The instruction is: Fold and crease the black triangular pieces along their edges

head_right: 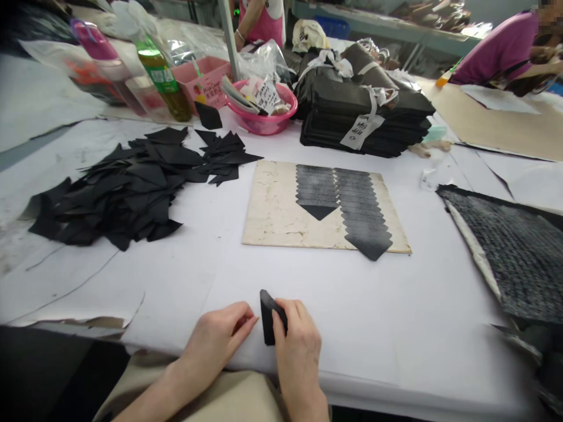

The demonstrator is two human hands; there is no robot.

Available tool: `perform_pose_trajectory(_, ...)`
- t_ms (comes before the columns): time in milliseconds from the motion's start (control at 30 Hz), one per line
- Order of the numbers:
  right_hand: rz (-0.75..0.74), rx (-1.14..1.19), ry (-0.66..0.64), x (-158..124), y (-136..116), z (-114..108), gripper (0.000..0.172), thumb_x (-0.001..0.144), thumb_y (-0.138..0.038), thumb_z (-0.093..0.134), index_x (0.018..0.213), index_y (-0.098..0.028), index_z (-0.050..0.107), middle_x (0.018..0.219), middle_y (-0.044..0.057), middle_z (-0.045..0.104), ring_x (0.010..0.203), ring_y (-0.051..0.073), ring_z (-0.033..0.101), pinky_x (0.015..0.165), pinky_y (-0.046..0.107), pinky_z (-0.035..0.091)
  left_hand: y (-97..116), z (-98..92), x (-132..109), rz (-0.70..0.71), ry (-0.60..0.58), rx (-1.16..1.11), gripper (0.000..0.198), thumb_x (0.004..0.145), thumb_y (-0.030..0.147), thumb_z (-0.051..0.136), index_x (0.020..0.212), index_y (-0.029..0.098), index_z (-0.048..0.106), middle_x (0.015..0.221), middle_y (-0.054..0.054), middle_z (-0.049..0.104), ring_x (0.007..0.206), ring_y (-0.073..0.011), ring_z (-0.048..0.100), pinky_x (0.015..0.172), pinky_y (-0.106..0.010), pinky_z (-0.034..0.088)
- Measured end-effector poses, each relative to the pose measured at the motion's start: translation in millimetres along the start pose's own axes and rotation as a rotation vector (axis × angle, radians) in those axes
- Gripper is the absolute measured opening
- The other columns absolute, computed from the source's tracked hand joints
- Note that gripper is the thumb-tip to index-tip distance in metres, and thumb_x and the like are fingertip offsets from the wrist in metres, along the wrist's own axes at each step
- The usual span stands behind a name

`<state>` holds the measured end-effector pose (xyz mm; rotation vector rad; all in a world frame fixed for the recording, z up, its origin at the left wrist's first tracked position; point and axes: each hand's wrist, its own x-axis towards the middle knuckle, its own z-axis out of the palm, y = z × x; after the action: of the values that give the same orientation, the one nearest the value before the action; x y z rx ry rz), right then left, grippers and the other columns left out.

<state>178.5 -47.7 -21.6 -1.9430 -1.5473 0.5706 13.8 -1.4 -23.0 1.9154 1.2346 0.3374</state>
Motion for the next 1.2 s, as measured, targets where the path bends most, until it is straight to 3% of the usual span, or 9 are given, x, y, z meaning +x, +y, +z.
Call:
perform_pose_trajectory(133, -0.059, -0.091, 0.016, -0.7, 2.8, 4.4, 0.018, 0.097, -0.028, 0.045, 0.103, -0.024, 0.062, 0.097, 0.004, 0.064, 0.09, 0.02, 0.061, 0.078, 0.032, 0.047, -9.9, 1.4, 7.7, 0.296, 0.166, 0.341, 0.018, 0.099, 0.018, 0.042, 0.098, 0.018, 0.06, 0.081, -0.003, 0.058, 0.066, -0.0162, 0.058, 0.059, -0.026, 0.04)
perform_pose_trajectory(233, -0.074, -0.111, 0.008, -1.9, 4.4, 8.0, 0.018, 0.098, -0.029, 0.045, 0.106, -0.024, 0.061, 0.098, 0.004, 0.063, 0.092, 0.02, 0.06, 0.08, 0.032, 0.046, -13.1, 4.1, 12.5, 0.366, 0.216, 0.472, 0.015, 0.098, 0.016, 0.045, 0.098, 0.018, 0.06, 0.075, -0.001, 0.054, 0.062, -0.016, 0.053, 0.056, -0.026, 0.037)
perform_pose_trajectory(567, -0.078, -0.042, -0.039, 1.5, 9.5, 5.4, 0.022, 0.1, -0.036, 0.045, 0.106, -0.025, 0.063, 0.099, 0.004, 0.064, 0.091, 0.019, 0.06, 0.081, 0.031, 0.045, -20.7, 6.5, 18.9, 0.339, 0.242, 0.427, 0.016, 0.098, 0.017, 0.048, 0.088, 0.019, 0.061, 0.072, 0.0, 0.048, 0.06, -0.0137, 0.049, 0.054, -0.026, 0.033)
perform_pose_trajectory(900, -0.179, -0.061, 0.059, 2.4, 8.4, 14.8, 0.015, 0.097, -0.028, 0.051, 0.096, -0.022, 0.065, 0.089, 0.004, 0.065, 0.083, 0.019, 0.058, 0.078, 0.032, 0.043, -22.0, 7.2, 19.0, 0.269, 0.286, 0.209, 0.016, 0.1, 0.024, 0.046, 0.089, 0.017, 0.056, 0.075, 0.0, 0.056, 0.064, -0.0126, 0.055, 0.059, -0.024, 0.04)
perform_pose_trajectory(967, -0.194, -0.065, 0.073, 1.8, 10.1, 16.2, 0.015, 0.097, -0.026, 0.052, 0.099, -0.023, 0.067, 0.09, 0.004, 0.065, 0.083, 0.019, 0.058, 0.078, 0.032, 0.043, -22.6, 7.9, 18.2, 0.299, 0.291, 0.281, 0.012, 0.099, 0.022, 0.046, 0.099, 0.016, 0.057, 0.076, 0.0, 0.056, 0.064, -0.0138, 0.055, 0.058, -0.025, 0.041)
perform_pose_trajectory(1067, -0.228, -0.075, 0.094, 0.9, 12.9, 18.0, 0.018, 0.096, -0.022, 0.053, 0.105, -0.024, 0.068, 0.09, 0.004, 0.064, 0.082, 0.019, 0.057, 0.077, 0.031, 0.044, -22.9, 7.1, 17.2, 0.41, 0.294, 0.418, 0.024, 0.099, 0.014, 0.043, 0.121, 0.015, 0.053, 0.078, -0.001, 0.055, 0.065, -0.0159, 0.054, 0.057, -0.026, 0.041)
perform_pose_trajectory(1200, -0.275, -0.084, 0.114, 0.0, 13.4, 17.8, 0.021, 0.095, -0.018, 0.054, 0.106, -0.025, 0.07, 0.09, 0.005, 0.064, 0.082, 0.018, 0.057, 0.075, 0.03, 0.044, -23.3, 5.3, 15.3, 0.46, 0.298, 0.471, 0.025, 0.098, 0.012, 0.044, 0.121, 0.012, 0.054, 0.076, -0.002, 0.053, 0.064, -0.0164, 0.053, 0.055, -0.027, 0.041)
